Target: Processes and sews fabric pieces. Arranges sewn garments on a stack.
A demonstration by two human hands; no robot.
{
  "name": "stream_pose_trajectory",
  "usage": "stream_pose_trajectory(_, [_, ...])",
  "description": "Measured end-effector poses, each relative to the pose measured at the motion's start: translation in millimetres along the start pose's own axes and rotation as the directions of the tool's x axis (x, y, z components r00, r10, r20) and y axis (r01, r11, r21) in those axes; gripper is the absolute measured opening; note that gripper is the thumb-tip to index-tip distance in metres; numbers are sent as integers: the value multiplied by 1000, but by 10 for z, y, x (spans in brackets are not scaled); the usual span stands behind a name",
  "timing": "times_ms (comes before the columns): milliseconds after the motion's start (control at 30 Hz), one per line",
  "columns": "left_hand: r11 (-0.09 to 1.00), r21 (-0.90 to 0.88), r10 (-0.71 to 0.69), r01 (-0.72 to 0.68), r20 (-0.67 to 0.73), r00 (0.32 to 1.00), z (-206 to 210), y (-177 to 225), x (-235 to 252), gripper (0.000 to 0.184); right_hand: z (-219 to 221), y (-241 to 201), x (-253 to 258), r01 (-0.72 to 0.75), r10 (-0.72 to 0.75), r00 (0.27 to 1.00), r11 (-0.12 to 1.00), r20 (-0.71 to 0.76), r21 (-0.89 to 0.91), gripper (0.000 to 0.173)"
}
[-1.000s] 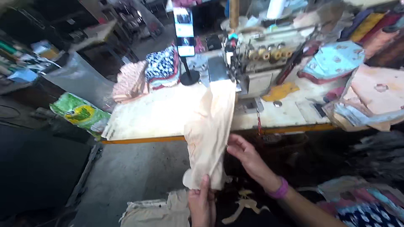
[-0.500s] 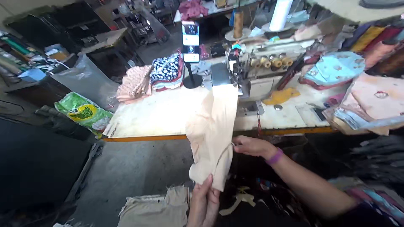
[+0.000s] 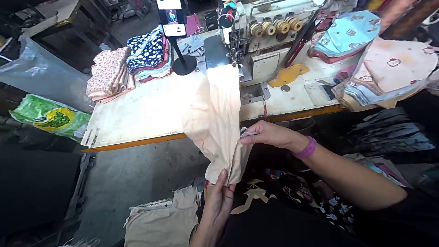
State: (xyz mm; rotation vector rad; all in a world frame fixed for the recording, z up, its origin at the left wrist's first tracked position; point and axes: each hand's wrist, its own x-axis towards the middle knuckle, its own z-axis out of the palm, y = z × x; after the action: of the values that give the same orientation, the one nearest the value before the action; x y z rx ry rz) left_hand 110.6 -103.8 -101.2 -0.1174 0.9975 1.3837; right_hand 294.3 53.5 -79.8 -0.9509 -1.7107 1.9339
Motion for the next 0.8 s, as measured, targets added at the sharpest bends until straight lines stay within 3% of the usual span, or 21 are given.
stream_pose_trajectory(100, [999, 36, -20, 20, 1, 1000, -54, 8, -22, 15, 112, -9, -81, -22, 20, 991, 1000, -129, -15, 8])
stream_pose_trajectory(233, [956, 117, 266, -269, 38, 963, -229, -15, -43, 18, 236, 113, -183, -21, 24, 981, 1000, -192, 21, 8])
stream_pose_trajectory(300, [932, 120, 335, -343, 80, 939, -271, -32, -56, 17, 296, 168, -201, -12, 20, 976, 999, -218, 38, 6])
stream_pose_trajectory(333, [947, 94, 296, -306, 106, 949, -275, -24, -67, 15, 319, 166, -220, 3, 7, 971, 999, -239, 41, 4])
stream_pose_trajectory(400, [999, 23, 42, -49, 242, 969, -278, 24, -34, 19, 354, 119, -314, 70, -72, 956, 997, -286, -19, 2])
stream_pose_trajectory(467, [977, 16, -201, 215, 421, 884, -159, -22, 112, 41, 395, 45, -463, 154, -193, 922, 978, -334, -138, 8])
stream_pose_trajectory(533, [953, 104, -293, 284, 546, 785, 72, -124, 373, 62, 397, -39, -590, 186, -277, 874, 950, -399, -252, 12])
stream_pose_trajectory(567, [966, 90, -249, 241, 563, 788, 206, -148, 505, 66, 379, -87, -644, 181, -309, 847, 933, -433, -312, 14])
stream_pose_trajectory(600, [989, 19, -133, 144, 514, 847, 357, -135, 581, 63, 354, -134, -694, 172, -331, 822, 920, -463, -353, 15])
stream_pose_trajectory(667, [991, -60, 136, -122, 367, 920, 564, 7, 646, 35, 338, -110, -736, 146, -337, 788, 915, -515, -376, 15])
stream_pose_trajectory(733, [936, 63, 316, -347, 285, 905, 518, 148, 646, 28, 401, 163, -643, 152, -289, 784, 947, -549, -282, 14])
stream_pose_trajectory(800, [867, 174, 427, -466, 222, 877, 360, 139, 622, 27, 486, 495, -537, 186, -247, 776, 969, -580, -164, 12])
